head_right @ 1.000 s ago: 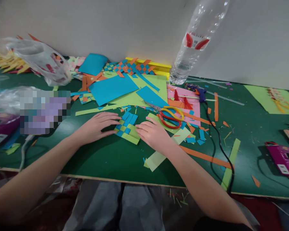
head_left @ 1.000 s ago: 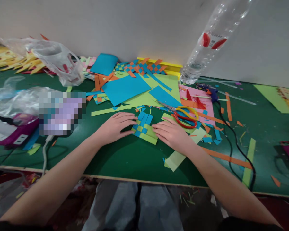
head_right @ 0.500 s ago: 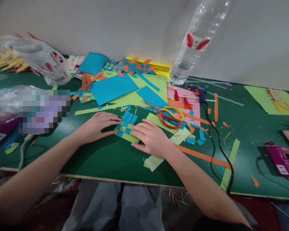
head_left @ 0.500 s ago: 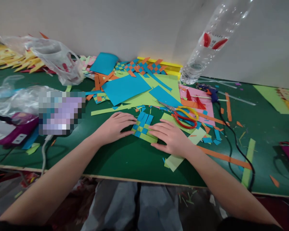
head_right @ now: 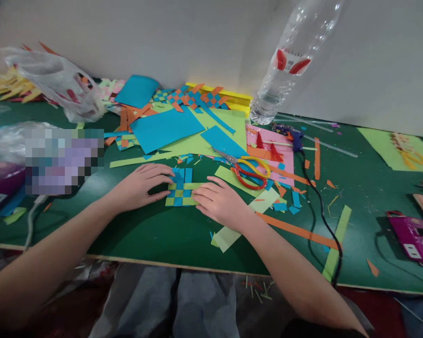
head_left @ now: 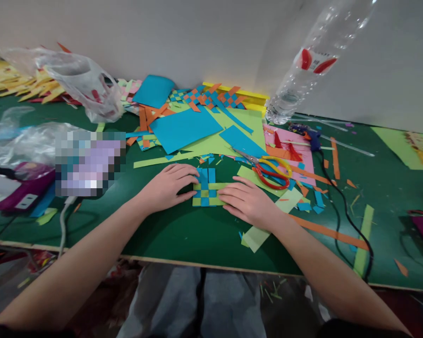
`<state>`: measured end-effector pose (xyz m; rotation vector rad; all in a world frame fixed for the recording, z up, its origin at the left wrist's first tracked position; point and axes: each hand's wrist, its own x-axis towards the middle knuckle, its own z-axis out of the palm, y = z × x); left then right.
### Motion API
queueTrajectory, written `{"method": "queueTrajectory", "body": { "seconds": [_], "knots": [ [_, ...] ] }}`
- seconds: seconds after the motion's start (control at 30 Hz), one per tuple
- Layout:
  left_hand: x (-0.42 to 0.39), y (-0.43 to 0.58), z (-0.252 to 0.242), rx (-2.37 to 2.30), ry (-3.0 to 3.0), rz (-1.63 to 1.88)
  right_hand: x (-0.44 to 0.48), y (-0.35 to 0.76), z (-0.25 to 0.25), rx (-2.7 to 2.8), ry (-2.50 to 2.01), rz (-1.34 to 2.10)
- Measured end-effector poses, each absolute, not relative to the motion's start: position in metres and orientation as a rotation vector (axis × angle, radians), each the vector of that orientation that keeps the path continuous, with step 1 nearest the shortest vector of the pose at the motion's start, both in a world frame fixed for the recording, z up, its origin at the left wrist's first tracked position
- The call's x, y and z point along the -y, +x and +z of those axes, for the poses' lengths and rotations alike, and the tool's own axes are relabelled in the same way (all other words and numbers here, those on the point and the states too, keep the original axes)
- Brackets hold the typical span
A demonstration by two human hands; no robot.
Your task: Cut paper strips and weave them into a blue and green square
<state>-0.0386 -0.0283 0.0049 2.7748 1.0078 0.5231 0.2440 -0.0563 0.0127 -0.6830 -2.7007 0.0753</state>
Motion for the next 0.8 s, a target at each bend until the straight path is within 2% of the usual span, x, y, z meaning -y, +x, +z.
{"method": "queueTrajectory", "body": {
  "seconds": [0.43,0.8],
  "knots": [
    [0.027,-0.038,0.004,-1.091,2.794,0.472,0.053,0.237,0.008,2.559,-0.805,-0.051],
    [0.033,-0.032,0.005,-0.989,2.819,0.41,0.049,0.225,0.0,2.368,-0.886,0.054]
  ]
}}
